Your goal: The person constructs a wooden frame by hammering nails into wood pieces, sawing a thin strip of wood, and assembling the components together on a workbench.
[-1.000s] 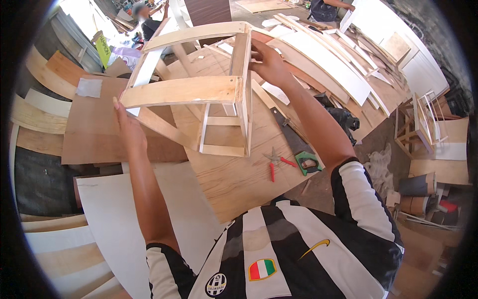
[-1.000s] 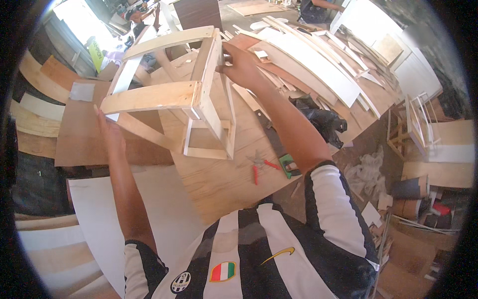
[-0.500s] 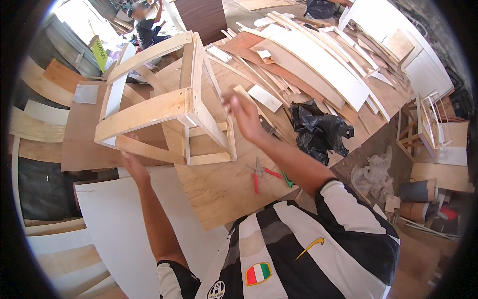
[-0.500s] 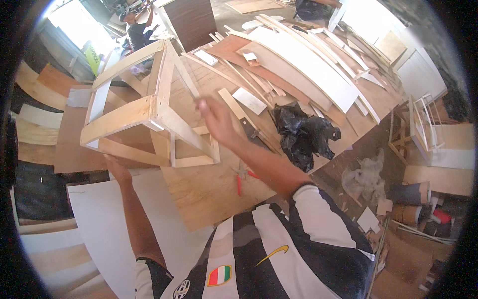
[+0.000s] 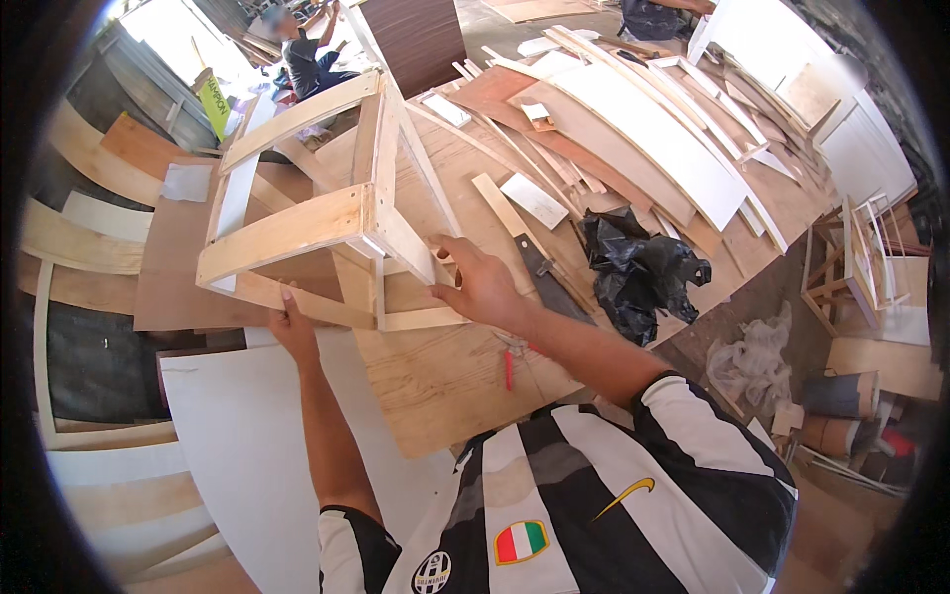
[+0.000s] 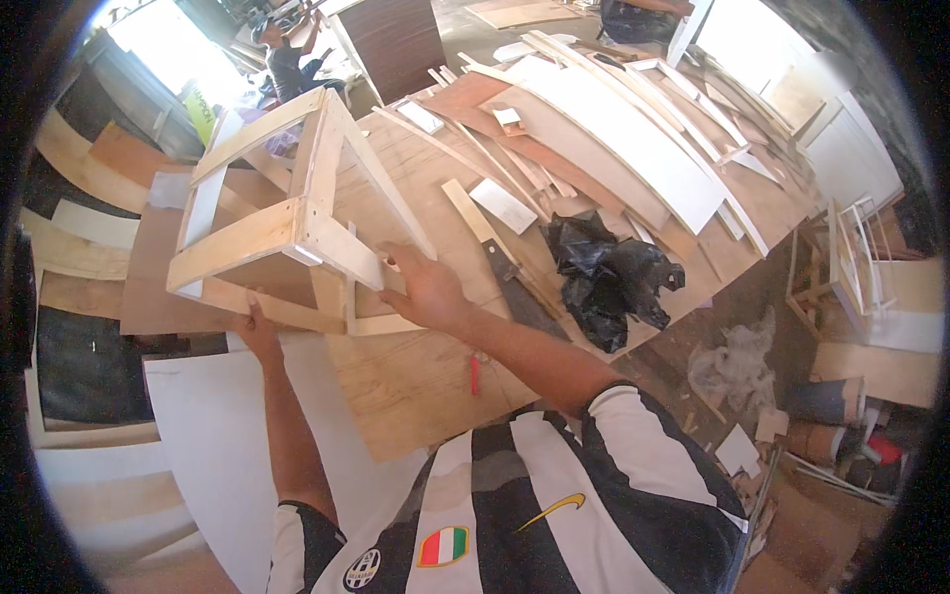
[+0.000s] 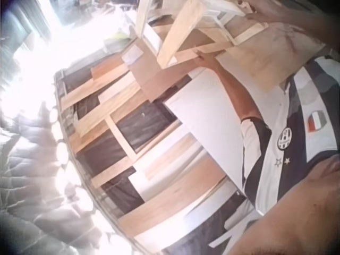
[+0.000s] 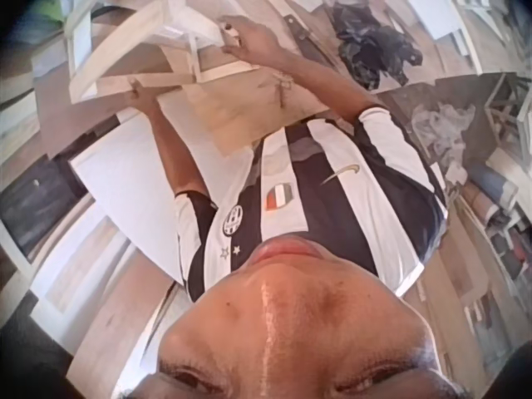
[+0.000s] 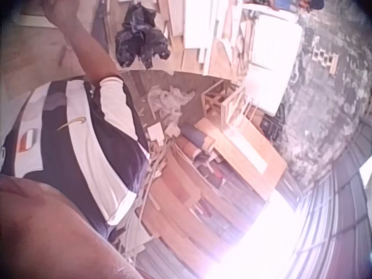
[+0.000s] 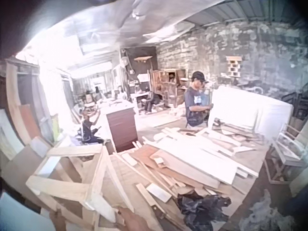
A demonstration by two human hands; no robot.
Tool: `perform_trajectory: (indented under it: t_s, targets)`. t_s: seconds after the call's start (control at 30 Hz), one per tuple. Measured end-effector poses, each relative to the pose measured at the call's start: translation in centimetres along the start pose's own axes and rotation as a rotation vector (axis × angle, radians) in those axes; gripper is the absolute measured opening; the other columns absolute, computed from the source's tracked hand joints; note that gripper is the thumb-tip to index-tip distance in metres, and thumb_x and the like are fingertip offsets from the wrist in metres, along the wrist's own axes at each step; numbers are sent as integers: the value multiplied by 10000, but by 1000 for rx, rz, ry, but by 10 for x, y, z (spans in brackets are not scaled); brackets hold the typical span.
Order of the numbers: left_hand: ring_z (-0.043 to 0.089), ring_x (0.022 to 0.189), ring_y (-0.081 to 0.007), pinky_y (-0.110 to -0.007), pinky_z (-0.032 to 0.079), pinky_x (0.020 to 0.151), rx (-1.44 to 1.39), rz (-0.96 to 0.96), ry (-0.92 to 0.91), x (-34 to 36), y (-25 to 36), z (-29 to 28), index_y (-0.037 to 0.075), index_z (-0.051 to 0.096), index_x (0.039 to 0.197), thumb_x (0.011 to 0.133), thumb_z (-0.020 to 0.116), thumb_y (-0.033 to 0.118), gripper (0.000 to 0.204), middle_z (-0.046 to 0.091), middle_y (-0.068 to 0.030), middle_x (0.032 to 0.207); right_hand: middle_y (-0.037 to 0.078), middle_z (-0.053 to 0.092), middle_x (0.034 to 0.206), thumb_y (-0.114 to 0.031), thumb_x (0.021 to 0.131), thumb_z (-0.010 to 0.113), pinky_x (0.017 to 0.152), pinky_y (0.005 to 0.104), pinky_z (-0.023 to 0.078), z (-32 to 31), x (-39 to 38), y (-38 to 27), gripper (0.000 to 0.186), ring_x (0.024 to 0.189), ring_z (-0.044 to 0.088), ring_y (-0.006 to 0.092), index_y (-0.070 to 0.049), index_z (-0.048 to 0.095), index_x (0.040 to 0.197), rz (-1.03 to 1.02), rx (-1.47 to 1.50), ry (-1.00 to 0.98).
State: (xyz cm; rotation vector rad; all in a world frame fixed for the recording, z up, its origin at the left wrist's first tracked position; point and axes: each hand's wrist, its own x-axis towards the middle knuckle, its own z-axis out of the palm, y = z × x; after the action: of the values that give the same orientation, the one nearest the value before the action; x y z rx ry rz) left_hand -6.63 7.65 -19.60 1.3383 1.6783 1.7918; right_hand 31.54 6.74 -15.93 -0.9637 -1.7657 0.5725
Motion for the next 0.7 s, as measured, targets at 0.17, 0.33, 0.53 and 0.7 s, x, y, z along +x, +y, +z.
perform_trajectory:
  t_s: [0.17, 0.33, 0.53, 0.7]
  targets:
    - [674, 1114, -202, -336, 531, 993, 98, 16, -3, -18, 13, 4, -104, 607, 1361, 1114, 580, 230, 416, 725, -180, 1231, 151, 687, 1185, -110, 845, 819, 747, 419, 573, -10, 17, 10, 616, 899, 731, 314, -60, 576, 1409, 67, 57, -77]
    - [672, 1109, -196, -324, 533, 981, 120, 55, 80, -49, 32, 21, -98, 657, 1304, 1104, 600, 200, 363, 734, -149, 1200, 154, 686, 1164, -84, 842, 814, 727, 416, 572, -18, 31, 25, 610, 834, 718, 309, -52, 596, 1411, 86, 105, -96]
    - [598, 855, -94, -285, 507, 754, 174, -56, 179, -78, 43, 22, -55, 730, 1165, 1084, 643, 195, 277, 723, -54, 968, 164, 678, 1118, -22, 849, 794, 665, 351, 570, -26, 31, 25, 592, 770, 699, 253, -24, 603, 1409, 48, 94, -105]
    - [518, 743, -54, -249, 445, 637, 127, 76, 190, -78, 52, 25, -51, 712, 1137, 1080, 648, 203, 268, 659, -1, 835, 102, 653, 1056, -28, 920, 761, 636, 293, 527, -19, 32, 27, 426, 723, 661, 168, -14, 634, 1326, 0, 84, -95]
